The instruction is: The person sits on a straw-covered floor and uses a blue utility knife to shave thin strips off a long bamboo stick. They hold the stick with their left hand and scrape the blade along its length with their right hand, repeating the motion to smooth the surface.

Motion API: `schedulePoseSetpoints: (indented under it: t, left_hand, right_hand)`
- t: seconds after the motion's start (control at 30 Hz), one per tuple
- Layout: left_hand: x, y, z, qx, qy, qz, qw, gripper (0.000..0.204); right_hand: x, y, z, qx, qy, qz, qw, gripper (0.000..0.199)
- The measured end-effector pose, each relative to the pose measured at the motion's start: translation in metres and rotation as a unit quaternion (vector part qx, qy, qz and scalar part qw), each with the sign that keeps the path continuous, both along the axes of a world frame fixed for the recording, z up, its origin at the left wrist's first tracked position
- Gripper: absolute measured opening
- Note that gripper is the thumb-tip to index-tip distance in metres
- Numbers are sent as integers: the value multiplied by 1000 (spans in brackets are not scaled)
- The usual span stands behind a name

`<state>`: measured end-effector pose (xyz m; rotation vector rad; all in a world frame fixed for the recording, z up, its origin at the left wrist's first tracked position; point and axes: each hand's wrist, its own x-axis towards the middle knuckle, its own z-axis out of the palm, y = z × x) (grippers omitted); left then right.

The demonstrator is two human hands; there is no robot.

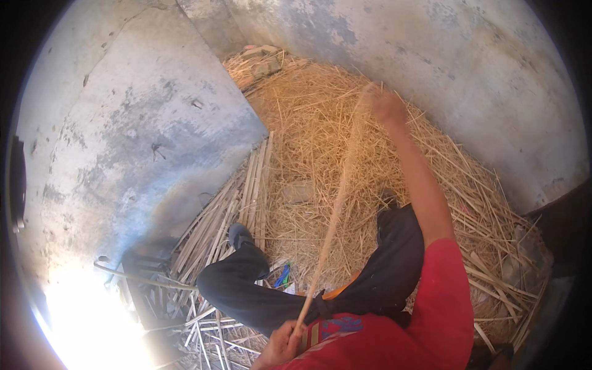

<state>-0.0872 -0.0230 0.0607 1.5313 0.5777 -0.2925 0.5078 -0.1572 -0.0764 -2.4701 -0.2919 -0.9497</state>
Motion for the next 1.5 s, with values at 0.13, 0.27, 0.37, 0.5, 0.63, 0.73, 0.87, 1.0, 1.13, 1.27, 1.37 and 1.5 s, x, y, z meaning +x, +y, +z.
schedulePoseSetpoints:
  t: [0.13, 0.27, 0.37, 0.5, 0.63, 0.73, 0.87, 1.0, 1.13, 1.27, 1.37, 1.5]
  left_hand:
    - [-28, 1, -5, 92, -18, 49, 994, 30]
    - [-12, -5, -41, 108, 41, -22, 993, 27]
    - [-1, 11, -65, 100, -42, -51, 993, 22]
    - [31, 24, -66, 115, -54, 31, 991, 24]
    - [56, 31, -63, 51, -97, 148, 983, 33]
    - [70, 35, -59, 53, -131, 144, 979, 43]
    - [75, 33, -51, 42, -130, 122, 983, 48]
    - [67, 31, -45, 62, -111, 121, 985, 47]
    - [63, 28, -52, 87, -136, 146, 976, 43]
    - [65, 31, -41, 135, -134, 117, 975, 44]
    - [70, 31, -45, 193, -194, 101, 957, 44]
    - [59, 21, -45, 146, -165, 93, 971, 44]
  right_hand:
    - [13, -83, -1, 83, 192, -104, 972, 82]
    - [-2, -94, -22, 32, 363, -57, 930, 92]
    - [-48, -39, 39, -36, 413, 58, 908, 96]
    - [-92, -29, 64, -157, 438, 180, 867, 93]
    - [-166, 14, 91, -194, 388, 325, 841, 79]
    - [-239, 41, 93, -129, 331, 427, 831, 69]
    - [-294, 65, 75, -110, 140, 540, 823, 62]
    - [-284, 78, 67, -73, 85, 498, 860, 63]
    - [-284, 83, 66, -111, 53, 503, 856, 65]
    - [-292, 84, 64, -108, 2, 545, 831, 66]
    - [-280, 89, 68, -80, -41, 538, 838, 67]
    - [-223, 90, 70, -96, 104, 346, 927, 68]
